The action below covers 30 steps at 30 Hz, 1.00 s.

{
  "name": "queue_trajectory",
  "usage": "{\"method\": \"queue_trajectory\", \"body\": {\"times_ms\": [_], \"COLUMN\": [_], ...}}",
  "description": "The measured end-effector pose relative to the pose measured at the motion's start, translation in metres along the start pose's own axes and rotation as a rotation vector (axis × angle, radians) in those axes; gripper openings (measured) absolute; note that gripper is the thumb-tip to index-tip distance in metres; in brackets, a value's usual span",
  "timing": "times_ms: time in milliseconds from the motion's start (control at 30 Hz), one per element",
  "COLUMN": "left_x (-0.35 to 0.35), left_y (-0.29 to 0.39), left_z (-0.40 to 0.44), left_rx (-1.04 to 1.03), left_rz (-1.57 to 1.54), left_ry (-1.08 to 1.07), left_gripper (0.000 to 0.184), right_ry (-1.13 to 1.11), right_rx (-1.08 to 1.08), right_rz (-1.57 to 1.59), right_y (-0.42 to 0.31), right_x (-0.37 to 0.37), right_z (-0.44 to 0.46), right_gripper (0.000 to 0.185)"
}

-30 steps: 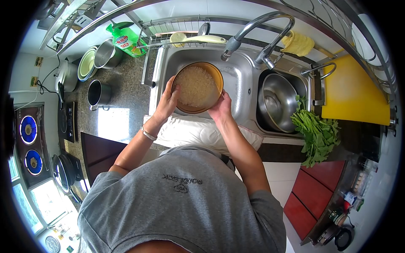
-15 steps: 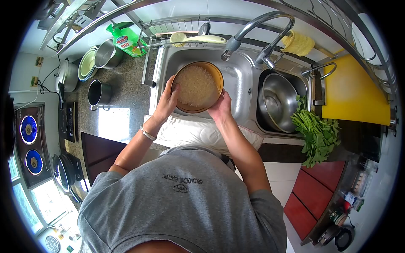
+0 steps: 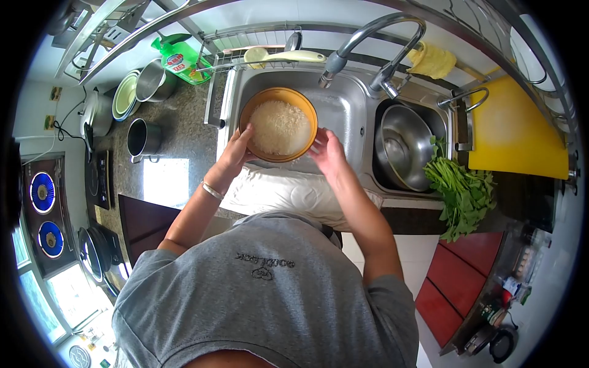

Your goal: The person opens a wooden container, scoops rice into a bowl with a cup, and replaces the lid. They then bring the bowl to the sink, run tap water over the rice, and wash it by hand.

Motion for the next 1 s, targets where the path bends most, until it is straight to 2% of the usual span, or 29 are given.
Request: {"method": "queue_trajectory", "body": {"times_ms": [67,167,200,233,300,333,400,433,500,533,600,633,667,733,767,800,867,1000], "left_x": [0.001,0.002,0.000,-0.004,-0.010,-0.011,-0.014,-0.017,-0.028,-0.033,-0.038,-0.040,-0.042,-0.046,-0.047,-0.048,-0.050,-0.053], "left_y": [-0.006,-0.013,-0.011,-0.006,-0.003,-0.004,-0.006,-0.006,-0.001,0.005,-0.001,-0.001,-0.003,-0.003,-0.003,-0.003,-0.002,-0.004], "left_z": [0.003,0.007,0.006,0.005,0.008,0.013,0.021,0.023,0.023,0.022,0.029,0.032,0.033,0.035,0.036,0.036,0.036,0.038], "left_rx": [0.096,0.146,0.147,0.123,0.094,0.098,0.095,0.095,0.099,0.119,0.118,0.112,0.115,0.121,0.132,0.143,0.126,0.103], "left_rz": [-0.180,-0.336,-0.339,-0.317,-0.298,-0.270,-0.243,-0.260,-0.296,-0.295,-0.308,-0.312,-0.301,-0.296,-0.293,-0.289,-0.283,-0.282], "left_ry": [-0.036,-0.092,-0.091,-0.091,-0.091,-0.094,-0.095,-0.116,-0.140,-0.131,-0.139,-0.136,-0.135,-0.129,-0.133,-0.137,-0.142,-0.166], "left_gripper": [0.049,0.050,0.050,0.051,0.052,0.052,0.053,0.053,0.052,0.052,0.052,0.052,0.049,0.047,0.047,0.046,0.046,0.047], "right_ry": [0.076,0.225,0.322,0.308,0.489,0.555,0.618,0.613,0.477,0.470,0.704,0.611,0.605,0.508,0.454,0.449,0.495,0.520], "right_rx": [0.136,0.499,0.598,0.653,0.907,0.953,1.090,1.095,0.864,0.874,0.847,0.872,0.876,0.772,0.770,0.769,0.656,0.622], "right_rz": [-0.025,-0.220,-0.243,-0.325,-0.366,-0.506,-0.573,-0.572,-0.847,-0.849,-1.143,-1.017,-1.020,-0.729,-0.685,-0.689,-0.439,-0.414], "right_y": [-0.022,-0.072,-0.092,-0.119,-0.157,-0.188,-0.209,-0.219,-0.241,-0.248,-0.251,-0.251,-0.253,-0.257,-0.259,-0.257,-0.254,-0.252], "right_x": [0.013,0.046,0.055,0.082,0.065,0.090,0.059,0.056,0.053,0.052,0.053,0.057,0.062,0.080,0.092,0.090,0.090,0.098], "right_z": [0.001,0.009,0.016,0.038,0.022,0.049,0.032,0.034,0.038,0.041,0.050,0.054,0.056,0.064,0.069,0.066,0.056,0.063], "right_gripper": [0.019,0.025,0.026,0.027,0.040,0.048,0.039,0.039,0.037,0.037,0.042,0.040,0.040,0.040,0.041,0.041,0.039,0.040]}}
Point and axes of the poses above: each hand's wrist, its own z-axis towards the middle knuckle, its own x-axis out of the back of the hand, y = z × x, the point moved 1 cm from there along z, towards the middle knuckle, and after that the axes turned 4 degrees about -x, right-handed, at the moved point
